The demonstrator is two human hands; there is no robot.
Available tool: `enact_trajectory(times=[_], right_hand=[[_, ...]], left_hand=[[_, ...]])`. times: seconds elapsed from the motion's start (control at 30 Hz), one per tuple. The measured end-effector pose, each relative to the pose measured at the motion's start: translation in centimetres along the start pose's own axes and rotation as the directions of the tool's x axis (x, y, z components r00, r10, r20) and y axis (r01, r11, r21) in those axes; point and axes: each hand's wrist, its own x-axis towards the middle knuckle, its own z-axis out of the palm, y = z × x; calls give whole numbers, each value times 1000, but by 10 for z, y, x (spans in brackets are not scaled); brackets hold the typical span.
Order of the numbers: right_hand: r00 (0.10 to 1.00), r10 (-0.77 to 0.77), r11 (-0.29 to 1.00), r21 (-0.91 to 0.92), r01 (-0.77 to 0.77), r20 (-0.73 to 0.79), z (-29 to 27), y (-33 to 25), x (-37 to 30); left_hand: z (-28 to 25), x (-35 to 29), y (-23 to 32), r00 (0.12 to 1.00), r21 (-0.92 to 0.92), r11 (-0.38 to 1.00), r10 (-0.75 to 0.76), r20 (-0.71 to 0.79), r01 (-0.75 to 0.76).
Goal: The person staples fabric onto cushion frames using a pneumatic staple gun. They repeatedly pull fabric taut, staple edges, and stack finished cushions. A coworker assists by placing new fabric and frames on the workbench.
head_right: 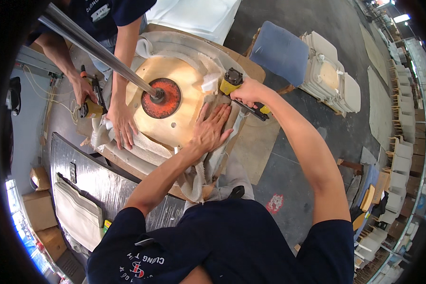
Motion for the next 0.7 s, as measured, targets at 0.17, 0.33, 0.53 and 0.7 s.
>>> enact_trajectory(times=[0.17, 0.33, 0.53, 0.7], right_hand=[[998, 27, 997, -71, -23, 61, 2, -5, -3], [1000, 31, 995, -98, -30, 6, 15, -15, -16], [995, 51, 993, -114, -40, 90, 23, -10, -13], [995, 37, 988, -152, -23, 91, 32, -8, -15]], left_hand=[[-5, -6, 0, 996, -28, 996, -90, -22, 90], [-13, -22, 1, 985, -43, 985, -168, -41, 166], [-17, -37, 2, 977, 69, 975, -211, -37, 213], [-22, -29, 13, 963, 231, 944, -259, 78, 235]])
